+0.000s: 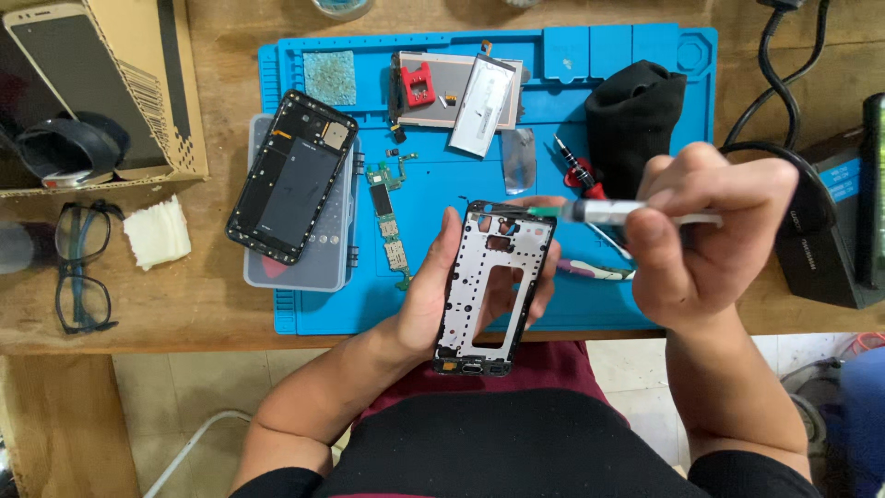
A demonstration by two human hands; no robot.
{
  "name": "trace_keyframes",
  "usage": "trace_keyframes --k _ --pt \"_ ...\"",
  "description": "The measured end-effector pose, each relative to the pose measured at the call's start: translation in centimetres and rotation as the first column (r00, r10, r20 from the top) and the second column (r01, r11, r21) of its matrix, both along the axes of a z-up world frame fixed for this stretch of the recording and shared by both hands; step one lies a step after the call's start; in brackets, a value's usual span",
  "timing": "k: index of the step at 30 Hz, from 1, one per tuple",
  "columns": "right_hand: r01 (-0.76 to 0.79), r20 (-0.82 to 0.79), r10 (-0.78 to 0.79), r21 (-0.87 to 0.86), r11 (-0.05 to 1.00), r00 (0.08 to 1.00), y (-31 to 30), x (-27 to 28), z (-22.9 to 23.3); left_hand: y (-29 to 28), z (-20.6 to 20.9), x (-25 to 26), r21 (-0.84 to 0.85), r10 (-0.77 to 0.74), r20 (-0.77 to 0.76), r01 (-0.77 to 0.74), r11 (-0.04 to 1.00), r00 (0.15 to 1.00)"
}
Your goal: The person cleans the interior frame of a disassembled smartphone using a toothbrush and a syringe. They repeatedly brush the frame and apply liquid from the syringe to various areas, then continue brushing to remove residue.
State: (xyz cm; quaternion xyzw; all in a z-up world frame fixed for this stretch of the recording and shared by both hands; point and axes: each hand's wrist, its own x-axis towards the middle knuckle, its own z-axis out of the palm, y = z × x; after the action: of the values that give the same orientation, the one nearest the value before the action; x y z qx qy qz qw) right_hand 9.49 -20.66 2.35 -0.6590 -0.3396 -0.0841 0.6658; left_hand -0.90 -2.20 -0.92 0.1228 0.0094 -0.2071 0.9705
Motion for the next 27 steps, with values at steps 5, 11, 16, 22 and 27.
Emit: trace_keyframes --k 5,11,16,22,27 --pt "0.161 0.028 -0.162 0.039 0.986 0.986 -0.1 0.0 0.5 0.0 0.8 0.5 -0.048 0.007 -0.005 -0.008 0.999 1.000" --pt "0.015 -0.025 -0.015 0.001 1.000 1.000 0.1 -0.2 0.2 0.0 0.9 0.3 -0.067 -0.007 -0.063 0.003 0.998 0.998" --pt "-0.008 -0.027 0.008 -0.024 1.000 1.000 0.1 -0.3 0.1 -0.1 0.7 0.1 -0.024 0.009 -0.073 -0.011 1.000 0.997" --pt "0.004 -0.028 -0.005 -0.011 1.000 1.000 0.1 -0.2 0.3 -0.1 1.0 0.4 -0.031 0.029 -0.052 -0.031 0.999 0.998" --pt "0.004 -0.033 -0.004 -0.018 1.000 0.999 -0.3 -0.3 0.5 0.0 0.9 0.4 -0.037 0.029 -0.031 -0.031 0.999 0.999"
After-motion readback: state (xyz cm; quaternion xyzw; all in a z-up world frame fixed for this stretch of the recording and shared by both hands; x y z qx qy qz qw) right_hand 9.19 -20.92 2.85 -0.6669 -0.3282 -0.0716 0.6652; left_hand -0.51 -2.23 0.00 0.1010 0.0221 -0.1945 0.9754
